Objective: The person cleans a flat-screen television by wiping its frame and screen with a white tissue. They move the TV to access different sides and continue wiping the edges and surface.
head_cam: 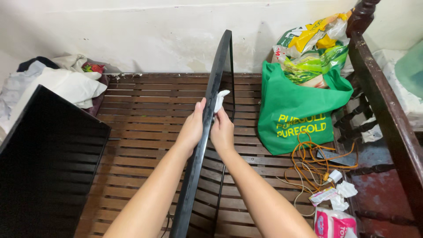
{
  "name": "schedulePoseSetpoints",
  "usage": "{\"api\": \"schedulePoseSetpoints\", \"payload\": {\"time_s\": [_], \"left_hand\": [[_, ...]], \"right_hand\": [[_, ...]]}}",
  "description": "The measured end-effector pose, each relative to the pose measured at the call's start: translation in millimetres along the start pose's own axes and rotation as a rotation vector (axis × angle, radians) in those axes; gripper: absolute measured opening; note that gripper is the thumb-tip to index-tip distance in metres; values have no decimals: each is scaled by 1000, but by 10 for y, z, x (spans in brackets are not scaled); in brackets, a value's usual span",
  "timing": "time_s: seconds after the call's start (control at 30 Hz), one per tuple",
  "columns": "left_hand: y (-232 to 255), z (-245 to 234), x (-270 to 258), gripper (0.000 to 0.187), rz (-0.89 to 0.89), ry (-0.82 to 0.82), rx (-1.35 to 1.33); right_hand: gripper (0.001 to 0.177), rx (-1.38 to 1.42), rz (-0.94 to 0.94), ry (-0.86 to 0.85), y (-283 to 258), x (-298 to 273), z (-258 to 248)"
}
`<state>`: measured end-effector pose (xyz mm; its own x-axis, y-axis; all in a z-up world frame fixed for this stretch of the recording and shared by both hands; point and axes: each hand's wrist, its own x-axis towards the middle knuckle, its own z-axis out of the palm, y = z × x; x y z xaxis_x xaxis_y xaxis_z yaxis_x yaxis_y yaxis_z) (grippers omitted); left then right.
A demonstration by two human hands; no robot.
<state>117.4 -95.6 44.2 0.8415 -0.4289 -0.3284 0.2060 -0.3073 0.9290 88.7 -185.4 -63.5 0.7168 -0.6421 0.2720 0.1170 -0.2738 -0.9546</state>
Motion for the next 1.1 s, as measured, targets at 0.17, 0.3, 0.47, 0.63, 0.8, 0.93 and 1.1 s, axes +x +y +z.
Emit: {"api": "schedulePoseSetpoints", "payload": {"time_s": [0.17, 0.3, 0.47, 0.63, 0.8, 0.93, 1.1], "left_hand": [[83, 130, 544, 72, 133, 29, 28], [121, 162, 792, 74, 153, 40, 94], [144, 251, 1122, 76, 159, 32, 129], [53, 295, 1647, 72, 291, 65, 266], [34, 341, 2123, 64, 376, 52, 409], [64, 358, 2105, 62, 424, 77, 334], [250, 396, 1842, 61, 286, 109, 497]], "right_hand": [[45, -31, 66, -10, 47, 161, -1], [49, -159, -14, -117, 258, 196, -120], [46, 2, -113, -21, 208, 746, -21], [43, -51, -58, -72, 441, 837, -35], [34, -17, -73, -109, 552, 1090, -82], [35, 70, -78, -20, 613, 1239, 73], [35, 32, -45, -70, 951, 1323, 83]]}}
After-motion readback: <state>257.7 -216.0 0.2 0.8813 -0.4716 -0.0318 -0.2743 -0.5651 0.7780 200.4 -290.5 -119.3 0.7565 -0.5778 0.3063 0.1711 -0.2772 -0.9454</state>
